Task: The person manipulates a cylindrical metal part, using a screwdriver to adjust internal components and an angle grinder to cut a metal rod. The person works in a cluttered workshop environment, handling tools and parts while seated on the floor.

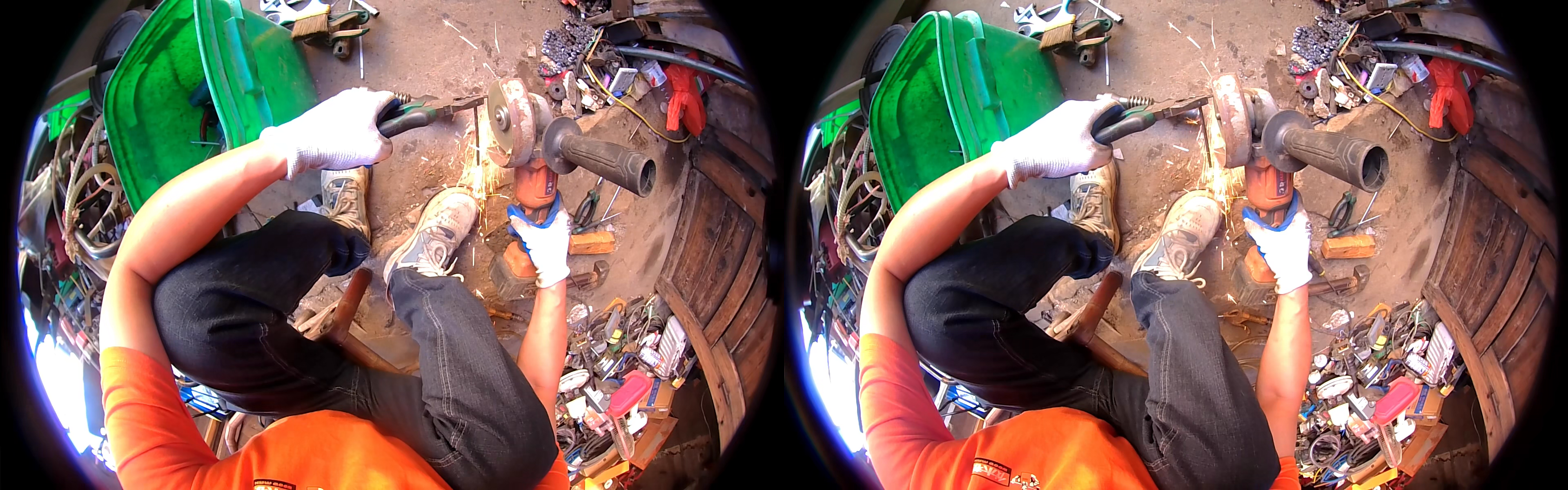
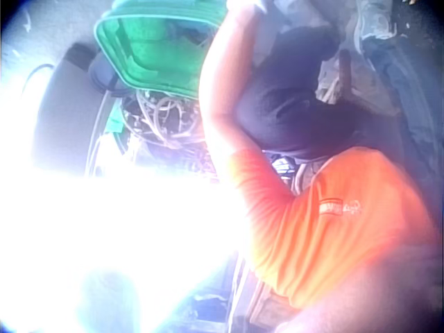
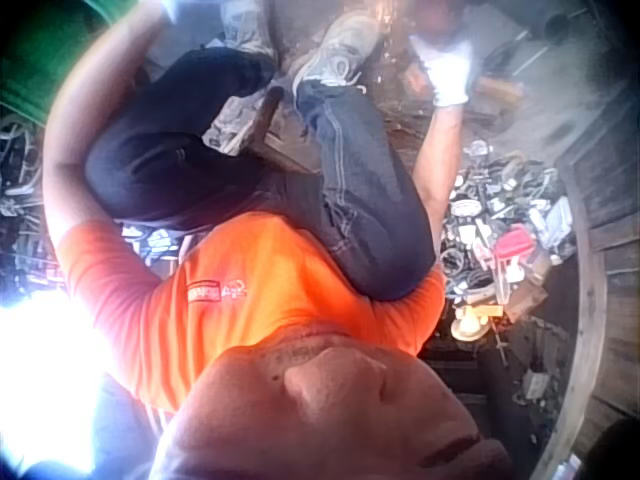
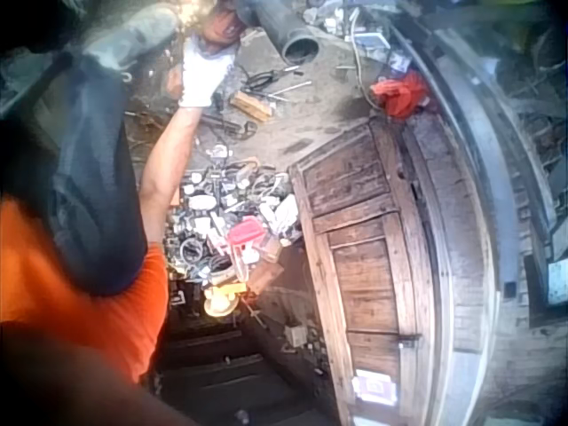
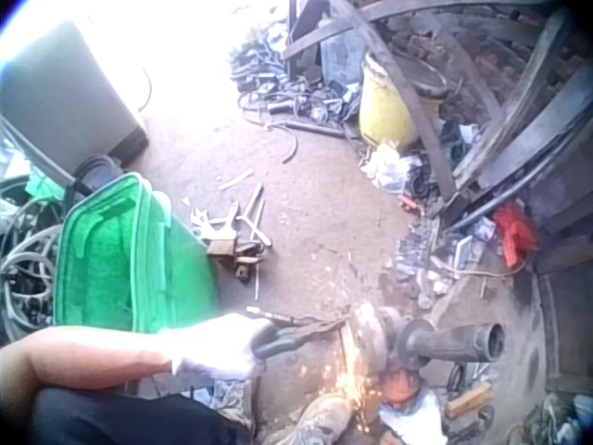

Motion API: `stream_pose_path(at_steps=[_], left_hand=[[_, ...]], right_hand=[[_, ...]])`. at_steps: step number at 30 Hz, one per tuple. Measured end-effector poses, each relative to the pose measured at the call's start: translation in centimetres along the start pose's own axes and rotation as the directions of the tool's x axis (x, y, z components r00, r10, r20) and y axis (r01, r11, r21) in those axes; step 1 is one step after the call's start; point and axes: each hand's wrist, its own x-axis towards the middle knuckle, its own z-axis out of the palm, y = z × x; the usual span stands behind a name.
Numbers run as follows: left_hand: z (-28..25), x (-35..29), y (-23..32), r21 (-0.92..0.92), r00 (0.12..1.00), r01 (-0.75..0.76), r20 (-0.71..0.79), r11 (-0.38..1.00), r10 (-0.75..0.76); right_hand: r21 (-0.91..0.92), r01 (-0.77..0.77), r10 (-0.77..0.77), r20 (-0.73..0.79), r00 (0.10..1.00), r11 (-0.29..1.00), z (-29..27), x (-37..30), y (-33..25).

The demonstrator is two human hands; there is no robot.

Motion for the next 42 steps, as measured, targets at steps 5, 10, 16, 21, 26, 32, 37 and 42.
stream_pose_path(at_steps=[5, 10, 16, 21, 26, 32, 37, 42], left_hand=[[-0.4, -0.1, 0.5, 0.002, 0.999, 0.034, 0.036, 0.999, -0.034], [-0.3, -0.1, 0.4, 0.005, 0.999, 0.043, 0.028, 0.999, -0.043], [-0.3, 0.0, 0.3, 0.009, 0.999, 0.032, 0.036, 0.999, -0.032], [-0.1, -0.1, 0.2, -0.007, 1.000, 0.015, 0.019, 1.000, -0.015], [-0.3, -0.1, 0.5, -0.012, 1.000, 0.012, 0.021, 1.000, -0.012], [-0.2, -0.1, 0.5, -0.008, 0.999, 0.035, 0.017, 0.999, -0.034], [-0.3, -0.2, 0.9, -0.022, 0.999, 0.038, 0.029, 0.999, -0.037], [-0.2, -0.2, 0.7, -0.011, 1.000, 0.018, 0.013, 1.000, -0.018]], right_hand=[[0.020, 0.022, -0.022, 0.008, 1.000, 1.000, 0.1, 0.0, -0.3], [0.023, 0.032, -0.032, 0.006, 0.999, 0.999, 0.0, 0.1, 0.0], [-0.001, 0.037, -0.037, 0.013, 0.999, 0.999, 0.0, 0.1, -0.5], [0.040, 0.017, -0.018, 0.021, 1.000, 0.999, 0.0, 0.1, -0.3], [0.057, 0.006, -0.008, 0.032, 0.999, 0.998, 0.0, 0.0, -0.7], [0.096, -0.038, 0.034, 0.036, 0.999, 0.995, 0.1, -0.1, -0.8], [0.085, -0.018, 0.015, 0.035, 0.999, 0.996, 0.2, 0.0, -1.1], [0.064, 0.007, -0.008, 0.022, 1.000, 0.998, 0.1, 0.0, -0.8]])
